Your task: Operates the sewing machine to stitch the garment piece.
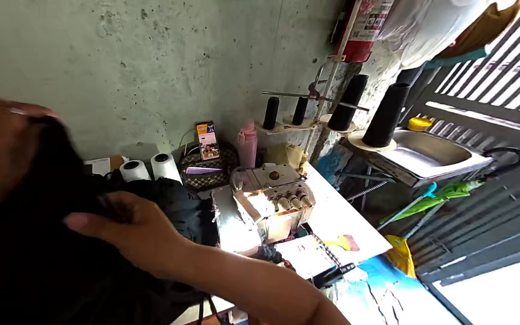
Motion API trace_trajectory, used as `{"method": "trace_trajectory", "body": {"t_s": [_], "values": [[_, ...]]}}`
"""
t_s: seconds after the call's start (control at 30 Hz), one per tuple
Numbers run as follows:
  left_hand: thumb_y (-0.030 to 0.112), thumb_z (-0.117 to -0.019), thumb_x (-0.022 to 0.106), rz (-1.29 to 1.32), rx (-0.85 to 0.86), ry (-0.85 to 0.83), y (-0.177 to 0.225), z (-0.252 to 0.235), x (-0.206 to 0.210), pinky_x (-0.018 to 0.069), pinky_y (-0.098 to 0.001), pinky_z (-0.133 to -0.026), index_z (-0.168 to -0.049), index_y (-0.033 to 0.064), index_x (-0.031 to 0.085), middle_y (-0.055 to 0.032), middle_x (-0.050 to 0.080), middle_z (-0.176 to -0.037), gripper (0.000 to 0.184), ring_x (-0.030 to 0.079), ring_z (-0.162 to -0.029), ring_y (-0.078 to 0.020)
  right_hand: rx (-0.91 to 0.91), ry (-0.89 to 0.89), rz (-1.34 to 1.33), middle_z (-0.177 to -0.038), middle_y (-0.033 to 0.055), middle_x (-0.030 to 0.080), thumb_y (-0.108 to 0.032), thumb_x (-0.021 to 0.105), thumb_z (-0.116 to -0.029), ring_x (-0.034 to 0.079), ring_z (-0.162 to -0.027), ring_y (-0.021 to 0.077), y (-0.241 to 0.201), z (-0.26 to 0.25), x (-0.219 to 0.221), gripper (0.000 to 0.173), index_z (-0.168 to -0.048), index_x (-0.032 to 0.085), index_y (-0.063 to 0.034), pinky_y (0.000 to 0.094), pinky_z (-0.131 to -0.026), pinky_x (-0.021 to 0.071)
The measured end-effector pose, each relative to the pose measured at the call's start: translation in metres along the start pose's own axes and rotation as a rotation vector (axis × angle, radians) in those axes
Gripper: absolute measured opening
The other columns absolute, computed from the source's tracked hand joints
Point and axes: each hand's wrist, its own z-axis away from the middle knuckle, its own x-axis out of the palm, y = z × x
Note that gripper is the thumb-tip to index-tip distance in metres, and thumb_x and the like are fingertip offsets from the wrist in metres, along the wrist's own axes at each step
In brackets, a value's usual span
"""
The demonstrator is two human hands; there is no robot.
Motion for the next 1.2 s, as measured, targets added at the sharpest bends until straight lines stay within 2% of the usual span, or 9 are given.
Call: {"method": "trace_trajectory", "body": {"t_s": [0.1,0.2,0.3,0.43,0.6,0.77,0.87,1.0,1.2], "values": [[0.008,-0.1028,0.05,0.101,-0.108,-0.12,0.114,0.005,0.073,0.045,-0.0768,-0.08,-0.118,-0.0095,0.065,-0.0377,0.063,-0.113,0.027,0.061,-0.104,-0.0616,-0.048,0.229,0.054,-0.099,0.0089,0.066,-0.013,0.062,-0.1008,0.064,-0.09,0.0077,0.047,0.06,-0.057,0.026,-0.118,0.059,0.0065,0.0276,-0.085,0.0545],[0.019,-0.098,0.054,0.416,-0.03,-0.206,0.186,0.056,0.192,0.0544,-0.0627,-0.079,-0.109,0.004,0.075,-0.0197,0.073,-0.104,0.028,0.071,-0.098,-0.0424,0.044,0.553,0.129,-0.085,0.0032,0.065,-0.014,0.066,-0.0963,0.063,-0.079,0.0052,0.136,0.137,-0.108,0.017,-0.1,0.063,0.0024,0.0268,-0.076,0.0551],[0.032,-0.0899,0.06,0.668,-0.171,-0.255,0.236,0.094,0.251,0.0539,-0.0561,-0.086,-0.097,0.0021,0.076,-0.0162,0.074,-0.098,0.035,0.07,-0.097,-0.0353,0.195,0.634,0.093,-0.079,-0.0012,0.061,-0.009,0.063,-0.0979,0.061,-0.071,0.0026,0.179,0.188,-0.136,0.01,-0.098,0.055,-0.0037,0.0234,-0.068,0.0535],[0.038,-0.0882,0.056,0.663,-0.196,-0.252,0.24,0.102,0.255,0.0508,-0.0535,-0.087,-0.092,0.0006,0.074,-0.0168,0.072,-0.096,0.042,0.068,-0.096,-0.0343,0.226,0.534,0.145,-0.083,-0.0021,0.063,-0.015,0.065,-0.0987,0.061,-0.073,-0.0001,0.176,0.191,-0.152,0.014,-0.104,0.06,-0.0026,0.0201,-0.071,0.053],[0.027,-0.0914,0.057,0.72,-0.144,-0.368,0.227,0.095,0.245,0.0507,-0.0528,-0.088,-0.096,-0.0027,0.075,-0.0182,0.073,-0.095,0.035,0.068,-0.097,-0.0356,0.161,0.528,0.169,-0.077,-0.0064,0.061,-0.019,0.063,-0.1,0.053,-0.065,-0.004,0.175,0.178,-0.163,0.017,-0.103,0.066,-0.0022,0.016,-0.064,0.0468],[0.025,-0.0871,0.071,0.887,-0.255,-0.646,0.206,0.072,0.234,0.0533,-0.0413,-0.088,-0.095,0.0016,0.075,-0.0094,0.074,-0.095,0.025,0.069,-0.094,-0.0157,0.118,0.648,0.18,-0.072,-0.0093,0.056,-0.015,0.058,-0.1009,0.052,-0.063,-0.0063,0.166,0.191,-0.163,0.01,-0.098,0.06,-0.0056,0.0134,-0.062,0.0455],[0.028,-0.0826,0.075,0.827,-0.221,-0.716,0.21,0.06,0.235,0.0514,-0.0498,-0.079,-0.09,0.0023,0.074,-0.0111,0.072,-0.089,0.027,0.068,-0.087,-0.0226,0.128,0.667,0.148,-0.077,-0.0079,0.059,-0.016,0.061,-0.0997,0.054,-0.066,-0.0065,0.167,0.196,-0.164,0.011,-0.096,0.063,-0.0052,0.0124,-0.063,0.0471],[0.021,-0.0818,0.082,0.764,-0.293,-0.853,0.211,0.042,0.238,0.0493,-0.058,-0.084,-0.094,0.0015,0.073,-0.0158,0.071,-0.093,0.024,0.067,-0.094,-0.0307,0.141,0.686,0.116,-0.076,-0.0083,0.06,-0.015,0.063,-0.0984,0.054,-0.066,-0.0068,0.167,0.192,-0.169,0.01,-0.094,0.065,-0.0055,0.0122,-0.063,0.0468],[0.018,-0.0873,0.074,0.569,-0.339,-0.658,0.213,0.046,0.256,0.0465,-0.0668,-0.087,-0.108,-0.0109,0.067,-0.0306,0.068,-0.102,0.036,0.066,-0.101,-0.0471,0.165,0.746,0.127,-0.074,-0.0073,0.059,-0.016,0.064,-0.0974,0.054,-0.064,-0.0055,0.17,0.175,-0.172,0.012,-0.098,0.066,-0.0035,0.0125,-0.062,0.0458]]}}
